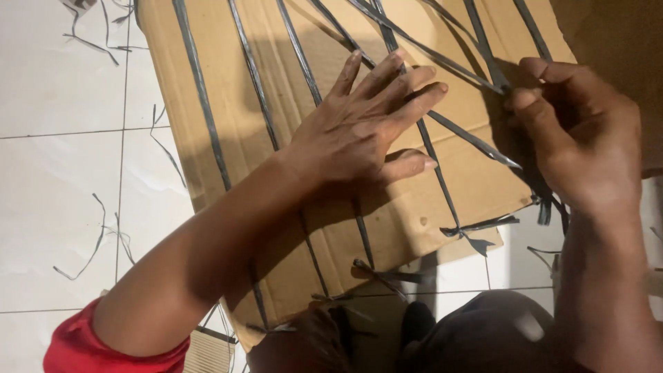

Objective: Assembling a cardboard structure by securing pieces with plastic straps through threading and tying.

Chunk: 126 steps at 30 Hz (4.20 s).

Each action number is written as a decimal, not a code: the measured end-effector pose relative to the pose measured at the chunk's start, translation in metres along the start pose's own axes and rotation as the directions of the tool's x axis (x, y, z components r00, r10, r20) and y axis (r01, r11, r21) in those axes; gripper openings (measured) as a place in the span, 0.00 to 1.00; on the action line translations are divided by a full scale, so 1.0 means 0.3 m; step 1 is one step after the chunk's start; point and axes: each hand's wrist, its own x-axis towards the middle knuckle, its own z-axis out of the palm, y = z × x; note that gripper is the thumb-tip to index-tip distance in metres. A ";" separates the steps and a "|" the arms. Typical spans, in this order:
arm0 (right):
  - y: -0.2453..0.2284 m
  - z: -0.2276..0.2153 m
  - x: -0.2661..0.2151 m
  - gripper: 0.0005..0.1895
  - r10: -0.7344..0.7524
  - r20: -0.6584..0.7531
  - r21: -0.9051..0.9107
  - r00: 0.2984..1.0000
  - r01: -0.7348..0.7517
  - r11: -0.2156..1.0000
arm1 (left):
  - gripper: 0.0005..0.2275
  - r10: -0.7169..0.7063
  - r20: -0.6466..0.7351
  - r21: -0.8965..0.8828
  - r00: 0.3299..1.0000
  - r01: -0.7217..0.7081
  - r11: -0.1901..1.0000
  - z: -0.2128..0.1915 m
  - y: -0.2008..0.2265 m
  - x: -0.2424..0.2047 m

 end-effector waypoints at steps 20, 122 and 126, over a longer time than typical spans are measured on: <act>0.071 -0.006 -0.001 0.05 -0.122 -0.063 -0.132 0.991 0.112 0.985 | 0.33 0.209 -0.306 0.257 0.929 -0.131 0.957 0.126 -0.074 -0.012; -1.153 -1.733 1.019 0.08 -0.173 -0.312 0.056 0.934 0.200 0.978 | 0.12 -0.973 -0.021 -0.972 0.231 -0.231 -0.034 -1.827 0.543 0.879; -1.061 -1.742 1.255 0.23 -0.160 -0.334 0.114 0.929 0.208 0.971 | 0.13 -0.950 -0.227 -0.956 0.217 -0.235 0.174 -1.806 0.409 1.115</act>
